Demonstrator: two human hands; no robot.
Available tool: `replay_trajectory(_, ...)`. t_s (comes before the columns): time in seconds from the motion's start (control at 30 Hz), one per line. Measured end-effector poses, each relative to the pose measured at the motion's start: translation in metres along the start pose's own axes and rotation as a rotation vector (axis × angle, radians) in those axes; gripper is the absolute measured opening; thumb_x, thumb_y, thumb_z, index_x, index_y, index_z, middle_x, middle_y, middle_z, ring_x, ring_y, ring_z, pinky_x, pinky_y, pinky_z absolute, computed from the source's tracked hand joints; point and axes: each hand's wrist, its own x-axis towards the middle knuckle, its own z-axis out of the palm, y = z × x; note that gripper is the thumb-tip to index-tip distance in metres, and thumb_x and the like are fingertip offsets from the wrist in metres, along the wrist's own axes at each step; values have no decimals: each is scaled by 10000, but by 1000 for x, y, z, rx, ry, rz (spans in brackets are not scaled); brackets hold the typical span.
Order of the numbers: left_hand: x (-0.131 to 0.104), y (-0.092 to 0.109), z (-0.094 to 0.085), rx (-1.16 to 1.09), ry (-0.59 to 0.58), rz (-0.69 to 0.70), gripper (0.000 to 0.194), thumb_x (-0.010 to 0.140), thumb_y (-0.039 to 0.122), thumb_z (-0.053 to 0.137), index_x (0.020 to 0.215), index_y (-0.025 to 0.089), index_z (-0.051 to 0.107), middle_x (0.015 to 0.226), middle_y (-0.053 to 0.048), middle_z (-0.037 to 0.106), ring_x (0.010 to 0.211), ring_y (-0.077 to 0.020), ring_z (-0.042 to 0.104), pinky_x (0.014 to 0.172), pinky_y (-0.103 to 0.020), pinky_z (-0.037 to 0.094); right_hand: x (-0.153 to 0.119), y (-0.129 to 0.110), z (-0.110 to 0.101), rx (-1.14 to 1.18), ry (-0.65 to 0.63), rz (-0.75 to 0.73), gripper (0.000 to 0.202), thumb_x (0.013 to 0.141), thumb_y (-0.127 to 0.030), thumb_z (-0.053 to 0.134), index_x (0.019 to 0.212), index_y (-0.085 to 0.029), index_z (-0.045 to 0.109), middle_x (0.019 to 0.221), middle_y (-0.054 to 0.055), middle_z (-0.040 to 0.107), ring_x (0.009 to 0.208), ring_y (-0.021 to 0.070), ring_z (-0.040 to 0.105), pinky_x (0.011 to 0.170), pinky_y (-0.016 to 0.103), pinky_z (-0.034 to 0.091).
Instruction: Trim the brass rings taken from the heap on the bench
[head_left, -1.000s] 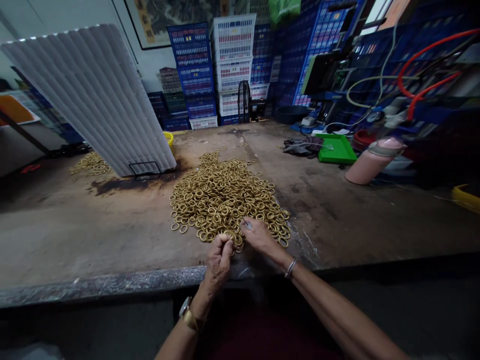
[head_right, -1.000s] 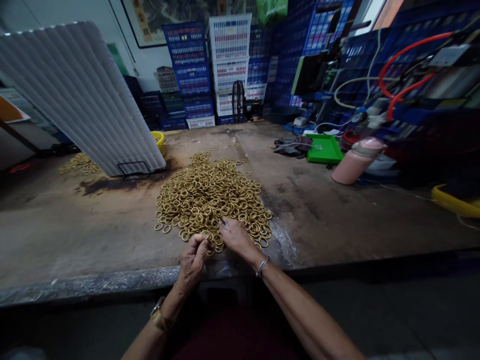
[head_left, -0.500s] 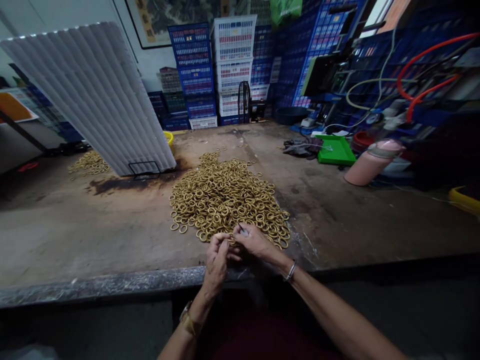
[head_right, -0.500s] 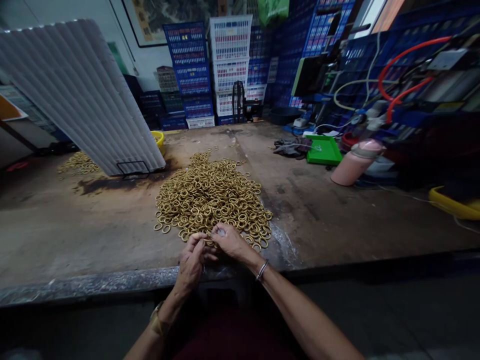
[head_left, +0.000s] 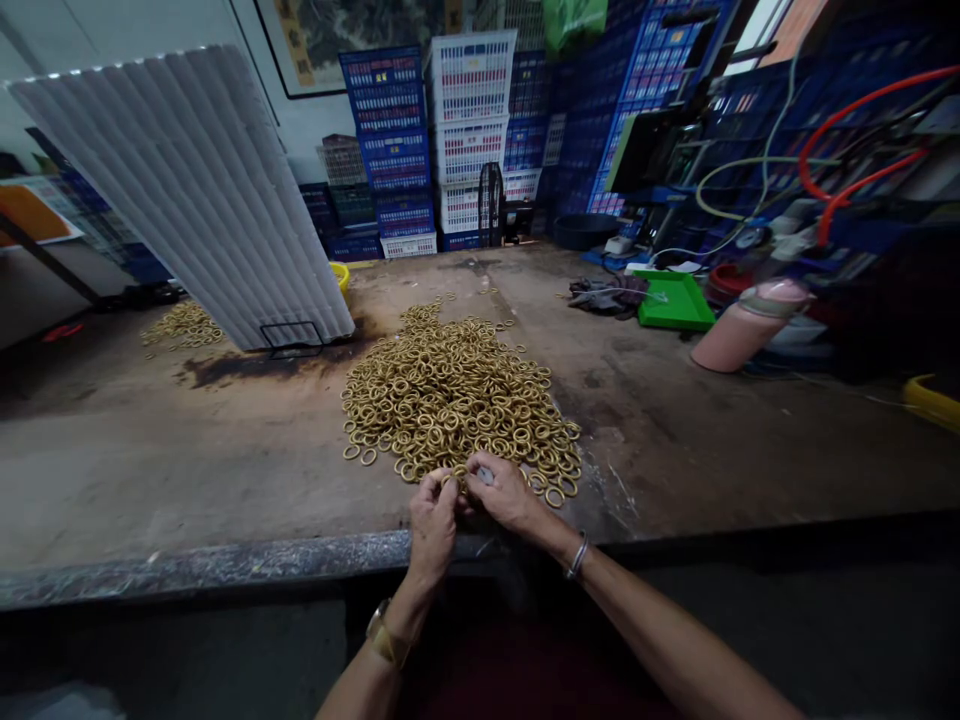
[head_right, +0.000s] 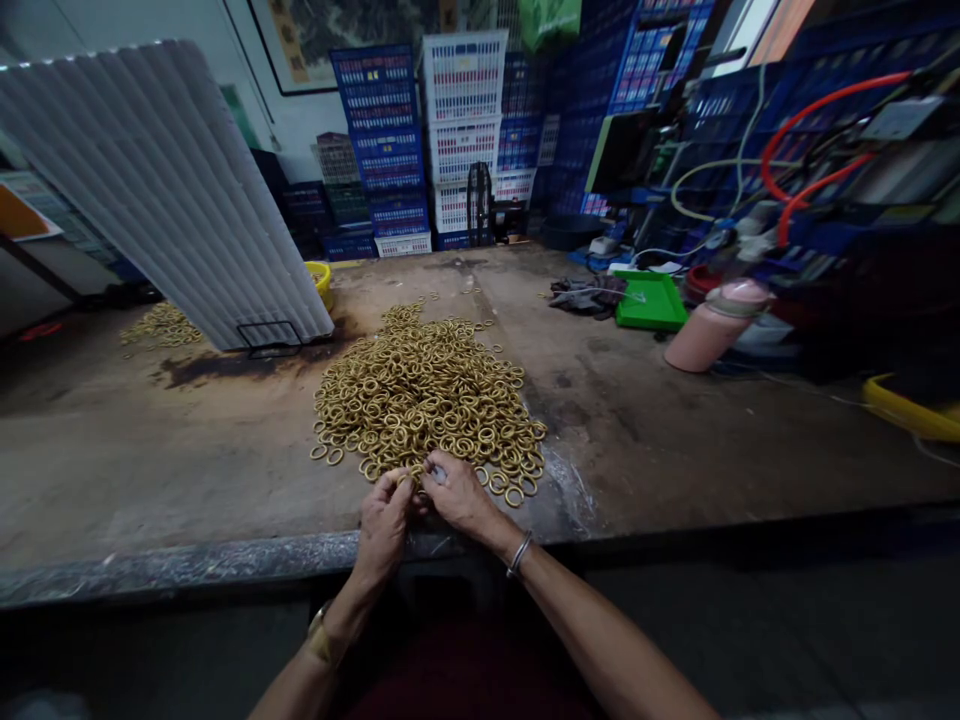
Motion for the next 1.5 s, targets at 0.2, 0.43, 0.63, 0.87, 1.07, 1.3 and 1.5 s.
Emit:
replay_trajectory(0.2,2,-4,-5,419,59,432,135,745,261,537,826,181,611,762,-31,588,718,-152,536,712,-267,422,2,-5,-6,13,7,-50,139,755,-280,489,776,-170,572,609,-43,470,556,79,397,528,188,314)
replay_trajectory(0.43,3,0,-4,205,-39,220,175,747,325,552,817,168,586,688,-10,566,622,-127,529,608,-236,446,4,-2,-2,271,20,65,170,760,-324,484,705,-169,522,522,-61,431,467,63,370,461,176,318)
replay_trajectory(0.63,-4,10,2,-224,-252,-126,315,693,401,620,875,164,520,779,-19,594,542,-102,556,482,-222,470,3,8,2,553,-2,178,197,746,-373,513,774,-179,506,525,-70,458,381,42,341,354,157,267)
replay_trajectory(0.87,-5,14,6,-338,-245,-165,240,731,355,600,810,163,480,710,1,582,520,-82,542,457,-196,464,5,8,0,515,-8,189,193,742,-367,513,777,-178,522,509,-66,462,396,51,379,356,155,275)
replay_trajectory(1.07,-4,8,3,29,-121,53,224,751,385,554,786,166,519,609,24,542,512,-87,512,492,-203,461,7,0,-5,289,-26,127,208,751,-365,481,702,-168,527,476,-61,460,396,49,351,401,169,292)
replay_trajectory(1.3,-5,9,3,106,-188,55,254,748,414,540,820,173,504,604,37,505,472,-76,476,456,-194,439,8,-8,-5,220,13,144,185,715,-330,503,636,-163,502,486,-51,469,449,68,405,439,179,314)
replay_trajectory(1.5,-10,18,6,-152,-312,-81,314,697,453,594,767,181,453,623,40,511,438,-60,466,432,-193,435,7,-8,-5,323,-20,159,210,750,-357,472,653,-172,495,472,-53,472,414,70,401,430,186,317)
